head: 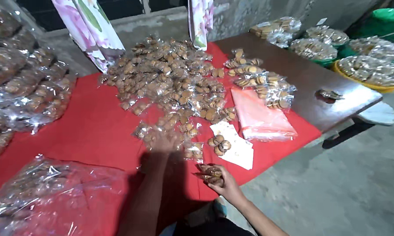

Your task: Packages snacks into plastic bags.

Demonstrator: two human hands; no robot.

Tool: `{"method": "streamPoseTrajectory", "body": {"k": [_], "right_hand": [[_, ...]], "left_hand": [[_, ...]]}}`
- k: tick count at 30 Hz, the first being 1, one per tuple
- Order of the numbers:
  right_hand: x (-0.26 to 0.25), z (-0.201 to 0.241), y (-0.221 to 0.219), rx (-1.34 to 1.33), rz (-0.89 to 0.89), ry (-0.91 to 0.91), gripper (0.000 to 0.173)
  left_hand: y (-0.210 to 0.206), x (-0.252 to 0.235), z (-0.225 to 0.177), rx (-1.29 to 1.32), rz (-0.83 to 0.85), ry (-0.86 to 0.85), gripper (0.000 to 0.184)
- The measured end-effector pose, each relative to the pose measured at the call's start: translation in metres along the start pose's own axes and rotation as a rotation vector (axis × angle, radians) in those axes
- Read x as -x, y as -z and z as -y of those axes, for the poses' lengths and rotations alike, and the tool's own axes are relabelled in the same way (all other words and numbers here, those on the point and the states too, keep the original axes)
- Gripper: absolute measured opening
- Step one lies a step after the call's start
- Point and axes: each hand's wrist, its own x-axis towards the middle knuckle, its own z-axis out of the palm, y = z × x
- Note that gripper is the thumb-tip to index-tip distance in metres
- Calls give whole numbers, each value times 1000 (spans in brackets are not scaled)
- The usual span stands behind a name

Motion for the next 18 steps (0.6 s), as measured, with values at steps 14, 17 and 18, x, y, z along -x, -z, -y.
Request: {"method": "streamPoseTrajectory", "body": {"k": [14,17,18], "right_hand": [[-15,4,27,-201,135,-22,68],[-17,3,1,-419,98,188,64],[-16,9,-6,-512,129,153,67]], "left_hand": [[-8,75,-21,203,-87,-619,36],[-28,123,-5,234,-25,-742,31],[-32,135,2,362,12,-717,30]]}}
